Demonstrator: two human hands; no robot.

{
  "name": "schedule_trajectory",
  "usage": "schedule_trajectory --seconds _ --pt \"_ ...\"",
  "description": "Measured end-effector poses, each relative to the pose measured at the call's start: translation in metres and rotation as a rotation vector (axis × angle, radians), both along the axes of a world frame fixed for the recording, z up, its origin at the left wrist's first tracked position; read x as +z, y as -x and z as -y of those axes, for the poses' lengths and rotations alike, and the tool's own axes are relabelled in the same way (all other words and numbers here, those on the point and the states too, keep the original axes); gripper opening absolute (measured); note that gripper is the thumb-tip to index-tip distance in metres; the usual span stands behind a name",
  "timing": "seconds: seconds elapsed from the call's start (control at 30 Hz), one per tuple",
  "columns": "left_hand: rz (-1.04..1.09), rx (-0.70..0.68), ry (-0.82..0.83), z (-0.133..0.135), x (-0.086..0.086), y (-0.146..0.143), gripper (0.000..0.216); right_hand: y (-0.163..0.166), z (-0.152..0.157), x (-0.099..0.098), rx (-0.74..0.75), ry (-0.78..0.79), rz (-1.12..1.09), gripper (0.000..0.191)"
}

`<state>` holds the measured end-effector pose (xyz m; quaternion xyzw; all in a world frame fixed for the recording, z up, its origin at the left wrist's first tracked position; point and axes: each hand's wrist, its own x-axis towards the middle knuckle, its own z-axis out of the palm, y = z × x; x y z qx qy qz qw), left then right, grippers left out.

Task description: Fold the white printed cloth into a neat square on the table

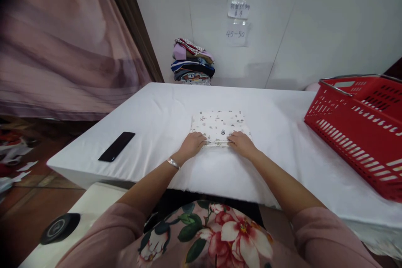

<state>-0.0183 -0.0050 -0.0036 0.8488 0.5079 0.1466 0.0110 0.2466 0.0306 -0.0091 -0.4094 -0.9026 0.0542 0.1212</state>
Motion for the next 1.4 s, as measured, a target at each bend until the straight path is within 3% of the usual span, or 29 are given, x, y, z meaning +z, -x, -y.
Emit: schedule_trajectory --seconds 0.3,0.5,0.77,1.1,1.4 --pt "0.053 -0.005 -0.060 0.007 -0.005 0.006 0.022 0.001 0.010 -0.006 -0.014 -0.008 -0.209 0.029" --pt "0.197 -0.017 0.005 0.009 -0.007 0.011 0.019 0.002 0.012 -0.008 -0.063 0.087 -0.338 0.023" --pt "0.201 -0.032 -0.056 0.012 -0.014 0.011 0.022 0.000 0.017 -0.014 -0.060 -0.010 -0.251 0.025" --pt "0.244 0.094 0.020 0.010 -0.005 0.000 0.017 0.009 0.014 -0.008 -0.167 0.107 -0.303 0.022" --pt "0.230 0.047 0.016 0.009 -0.007 -0.007 0.020 0.006 0.014 -0.013 -0.149 0.117 -0.356 0.021"
